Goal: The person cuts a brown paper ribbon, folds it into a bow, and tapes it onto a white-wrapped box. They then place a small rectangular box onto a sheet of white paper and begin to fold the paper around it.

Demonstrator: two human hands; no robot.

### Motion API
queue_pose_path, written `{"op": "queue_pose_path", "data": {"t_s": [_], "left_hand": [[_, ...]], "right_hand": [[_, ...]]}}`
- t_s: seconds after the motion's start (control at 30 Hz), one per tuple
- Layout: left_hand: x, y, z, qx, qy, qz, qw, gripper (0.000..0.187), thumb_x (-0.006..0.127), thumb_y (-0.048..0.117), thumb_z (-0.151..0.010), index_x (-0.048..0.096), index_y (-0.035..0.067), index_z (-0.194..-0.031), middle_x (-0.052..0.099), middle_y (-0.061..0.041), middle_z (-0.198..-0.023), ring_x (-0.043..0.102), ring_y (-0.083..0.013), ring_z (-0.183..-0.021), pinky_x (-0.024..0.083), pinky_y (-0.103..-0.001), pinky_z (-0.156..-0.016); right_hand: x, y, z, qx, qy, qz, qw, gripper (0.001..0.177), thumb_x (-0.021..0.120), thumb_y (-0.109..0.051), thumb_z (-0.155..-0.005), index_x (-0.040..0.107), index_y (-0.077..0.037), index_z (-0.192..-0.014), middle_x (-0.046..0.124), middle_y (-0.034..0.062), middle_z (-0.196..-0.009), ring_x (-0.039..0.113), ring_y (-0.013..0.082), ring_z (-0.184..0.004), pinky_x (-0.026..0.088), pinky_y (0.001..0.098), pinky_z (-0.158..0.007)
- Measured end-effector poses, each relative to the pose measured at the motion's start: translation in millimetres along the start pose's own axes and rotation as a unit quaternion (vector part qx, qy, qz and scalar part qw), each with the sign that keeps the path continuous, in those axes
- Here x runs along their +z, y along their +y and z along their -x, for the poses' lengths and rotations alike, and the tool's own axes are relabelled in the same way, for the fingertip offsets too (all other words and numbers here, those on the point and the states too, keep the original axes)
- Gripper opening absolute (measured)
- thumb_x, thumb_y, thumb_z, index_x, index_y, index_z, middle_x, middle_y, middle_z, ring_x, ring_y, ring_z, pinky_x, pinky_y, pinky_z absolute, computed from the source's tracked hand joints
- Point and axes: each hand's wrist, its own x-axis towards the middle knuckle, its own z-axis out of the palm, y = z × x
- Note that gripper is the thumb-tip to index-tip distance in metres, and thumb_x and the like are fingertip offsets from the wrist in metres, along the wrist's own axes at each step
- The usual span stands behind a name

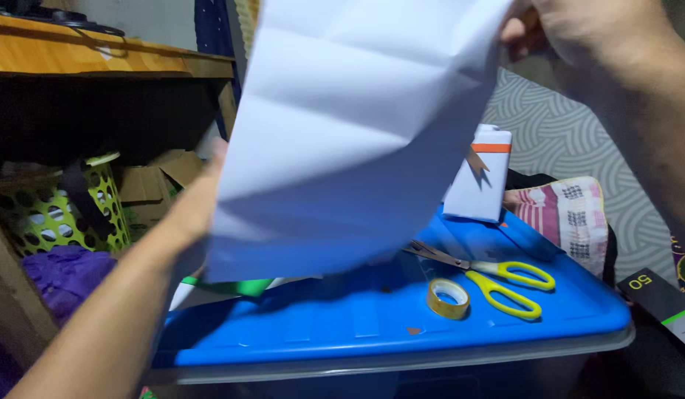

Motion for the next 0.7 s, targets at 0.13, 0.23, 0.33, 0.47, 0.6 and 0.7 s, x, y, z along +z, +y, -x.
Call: {"op": "queue_pose_path", "data": {"t_s": [0.13,0.23,0.33,0.47,0.6,0.7], "left_hand": [[-6,41,34,-0.119,0.048,0.228,0.965,0.11,0.031,0.085,-0.083,0.054,-0.004,-0.144,0.064,-0.032,-0.135,0.062,-0.0449,-0.123,0.051,-0.058,-0.098],[-3,62,51,-0.091,-0.011,0.131,0.987,0.087,0.063,0.06,-0.081,0.058,-0.006,-0.138,0.07,-0.032,-0.126,0.07,-0.0438,-0.111,0.058,-0.059,-0.086],[-2,73,63,-0.094,0.009,0.074,0.993,0.07,0.082,0.036,-0.08,0.062,-0.006,-0.132,0.075,-0.03,-0.116,0.077,-0.041,-0.1,0.062,-0.057,-0.076],[7,78,61,-0.122,0.147,0.092,0.977,0.052,0.077,0.02,-0.084,0.067,-0.003,-0.129,0.077,-0.026,-0.108,0.079,-0.0375,-0.097,0.061,-0.053,-0.073],[10,65,51,-0.183,0.269,0.128,0.937,0.044,0.071,0.014,-0.09,0.064,0.002,-0.132,0.073,-0.024,-0.11,0.076,-0.0377,-0.1,0.057,-0.053,-0.078],[7,49,52,-0.181,0.164,0.274,0.93,0.055,0.058,0.039,-0.094,0.061,-0.003,-0.13,0.072,-0.02,-0.111,0.074,-0.0287,-0.103,0.061,-0.046,-0.084]], "right_hand": [[-22,21,-1,0.073,0.044,-0.048,0.995,0.018,0.062,-0.007,-0.103,0.056,-0.005,-0.087,0.063,0.006,-0.079,0.057,0.0129,-0.067,0.05,0.0296,-0.063],[-31,31,18,0.141,0.103,-0.024,0.984,0.012,0.062,-0.012,-0.101,0.063,-0.005,-0.092,0.065,0.0054,-0.077,0.062,0.0119,-0.062,0.052,0.0282,-0.059],[-37,37,33,0.17,0.022,-0.146,0.974,0.016,0.07,-0.014,-0.104,0.066,0.0,-0.095,0.065,0.0024,-0.073,0.059,0.0077,-0.057,0.05,0.0271,-0.053],[-42,38,55,0.275,-0.094,-0.151,0.945,0.023,0.073,-0.021,-0.104,0.076,0.002,-0.109,0.064,0.0034,-0.071,0.049,0.0076,-0.049,0.051,0.0277,-0.053],[-15,27,99,0.451,-0.063,0.005,0.89,0.029,0.07,-0.023,-0.091,0.065,0.005,-0.099,0.064,0.0132,-0.065,0.053,0.0119,-0.051,0.047,0.0279,-0.05],[-1,17,128,0.507,-0.016,0.039,0.861,0.032,0.073,-0.021,-0.088,0.061,0.004,-0.104,0.058,0.0102,-0.066,0.05,0.0166,-0.05,0.04,0.0284,-0.044]]}}
